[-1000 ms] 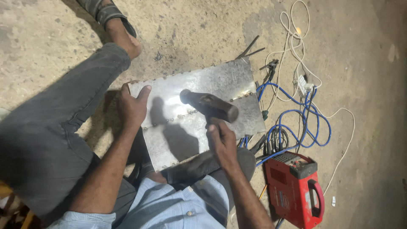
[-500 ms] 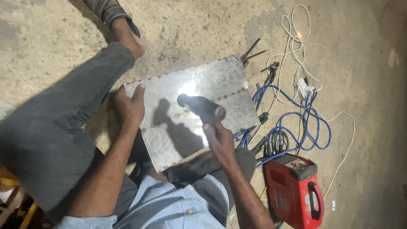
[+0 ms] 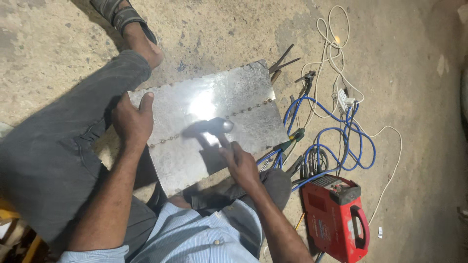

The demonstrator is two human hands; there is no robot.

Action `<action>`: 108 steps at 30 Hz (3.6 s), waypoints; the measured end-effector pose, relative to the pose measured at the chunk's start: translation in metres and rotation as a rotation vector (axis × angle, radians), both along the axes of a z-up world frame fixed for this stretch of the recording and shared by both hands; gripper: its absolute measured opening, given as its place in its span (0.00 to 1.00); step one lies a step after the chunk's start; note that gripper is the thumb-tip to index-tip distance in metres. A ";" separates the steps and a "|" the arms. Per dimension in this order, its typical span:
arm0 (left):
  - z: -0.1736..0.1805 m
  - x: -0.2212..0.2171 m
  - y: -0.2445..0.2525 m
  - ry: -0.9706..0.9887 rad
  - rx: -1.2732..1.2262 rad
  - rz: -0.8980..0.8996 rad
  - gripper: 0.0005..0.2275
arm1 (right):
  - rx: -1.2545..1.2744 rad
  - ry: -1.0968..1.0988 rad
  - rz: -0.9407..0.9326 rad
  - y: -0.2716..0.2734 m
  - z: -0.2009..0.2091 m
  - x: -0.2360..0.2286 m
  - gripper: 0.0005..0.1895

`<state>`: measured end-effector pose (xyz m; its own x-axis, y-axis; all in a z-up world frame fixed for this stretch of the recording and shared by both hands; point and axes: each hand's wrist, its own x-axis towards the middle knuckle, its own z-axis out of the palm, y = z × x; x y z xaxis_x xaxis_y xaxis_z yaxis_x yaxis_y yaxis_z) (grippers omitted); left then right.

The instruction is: The person sits on the floor and repeatedly hammers a line of raised weld beads on a rectangular metal sheet to flatten them. The person occasionally flips the sheet to inspect the seam and continues hammering along the weld line.

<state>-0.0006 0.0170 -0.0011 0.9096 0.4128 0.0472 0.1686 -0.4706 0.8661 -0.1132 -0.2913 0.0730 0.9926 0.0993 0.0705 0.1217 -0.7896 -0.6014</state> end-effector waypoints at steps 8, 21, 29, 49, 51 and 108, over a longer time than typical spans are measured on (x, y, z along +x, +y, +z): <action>0.003 0.008 0.002 -0.001 -0.003 -0.043 0.20 | 0.653 0.143 -0.170 0.015 0.111 -0.005 0.22; 0.013 0.036 0.035 0.014 0.183 -0.113 0.19 | 0.228 0.263 -0.209 0.031 0.042 0.019 0.18; 0.007 0.051 0.045 -0.064 0.258 -0.135 0.18 | 0.817 -0.236 -0.103 0.009 0.095 -0.005 0.16; 0.007 0.039 0.037 0.068 0.071 -0.162 0.29 | 0.782 -0.338 -0.046 0.002 0.061 0.003 0.25; 0.007 0.040 0.037 0.027 0.093 -0.149 0.29 | 0.733 -0.421 -0.073 0.008 0.034 0.011 0.25; 0.036 0.021 -0.075 0.248 -0.273 0.086 0.34 | -0.013 0.151 -0.155 0.028 0.046 0.017 0.15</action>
